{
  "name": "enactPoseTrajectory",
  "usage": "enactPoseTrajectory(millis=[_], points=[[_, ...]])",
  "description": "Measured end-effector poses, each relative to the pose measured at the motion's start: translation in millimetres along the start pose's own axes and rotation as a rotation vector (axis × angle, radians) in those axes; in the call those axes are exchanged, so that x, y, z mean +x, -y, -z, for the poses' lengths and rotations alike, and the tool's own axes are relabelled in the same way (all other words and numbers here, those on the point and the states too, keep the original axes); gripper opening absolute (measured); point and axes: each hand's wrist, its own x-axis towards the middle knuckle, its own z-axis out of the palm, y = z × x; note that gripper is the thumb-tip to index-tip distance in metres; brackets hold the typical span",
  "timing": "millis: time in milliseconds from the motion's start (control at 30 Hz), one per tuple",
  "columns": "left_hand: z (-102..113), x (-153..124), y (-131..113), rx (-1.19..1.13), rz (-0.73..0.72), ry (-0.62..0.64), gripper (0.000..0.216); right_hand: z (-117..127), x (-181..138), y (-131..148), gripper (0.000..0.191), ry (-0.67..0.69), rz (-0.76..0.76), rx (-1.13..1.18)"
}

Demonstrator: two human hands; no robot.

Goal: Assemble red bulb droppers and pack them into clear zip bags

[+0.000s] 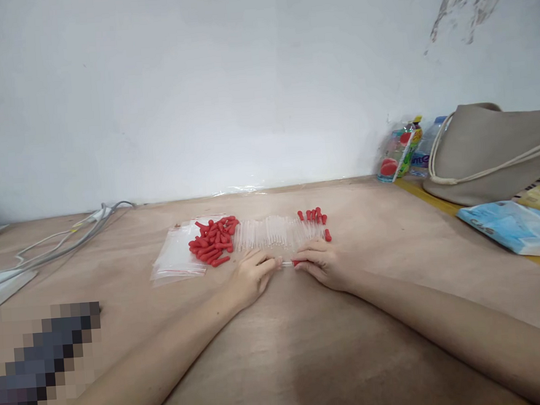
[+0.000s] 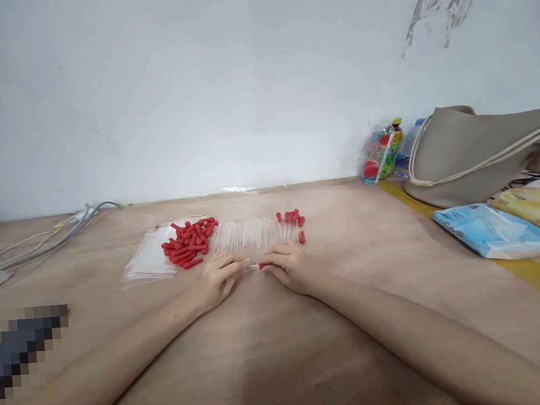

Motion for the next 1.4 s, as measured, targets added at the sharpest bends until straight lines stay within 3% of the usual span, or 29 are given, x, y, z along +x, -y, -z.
enactPoseTrajectory(millis=[533, 933, 1100, 1400], points=[[-4.1, 0.8, -2.7, 0.1, 0.036, 0.058, 0.02, -0.7, -2.1, -3.6, 0.01, 0.053, 0.073, -0.122], [-5.0, 0.7, -2.5, 0.229, -0.127, -0.01, 0.019, -1.3, -1.7, -7.1, 0.017, 0.092, 0.082, -0.211], [-3.8, -0.9, 0.4, 0.061, 0.005, -0.063, 0.016, 5.1, 0.6, -7.4, 0.012, 0.116, -0.004, -0.093], [5.7, -1.4, -6.3, -0.12, 0.128, 0.072, 0.019, 6.5, -1.6, -4.1, 0.012, 0.169, -0.054, -0.012]])
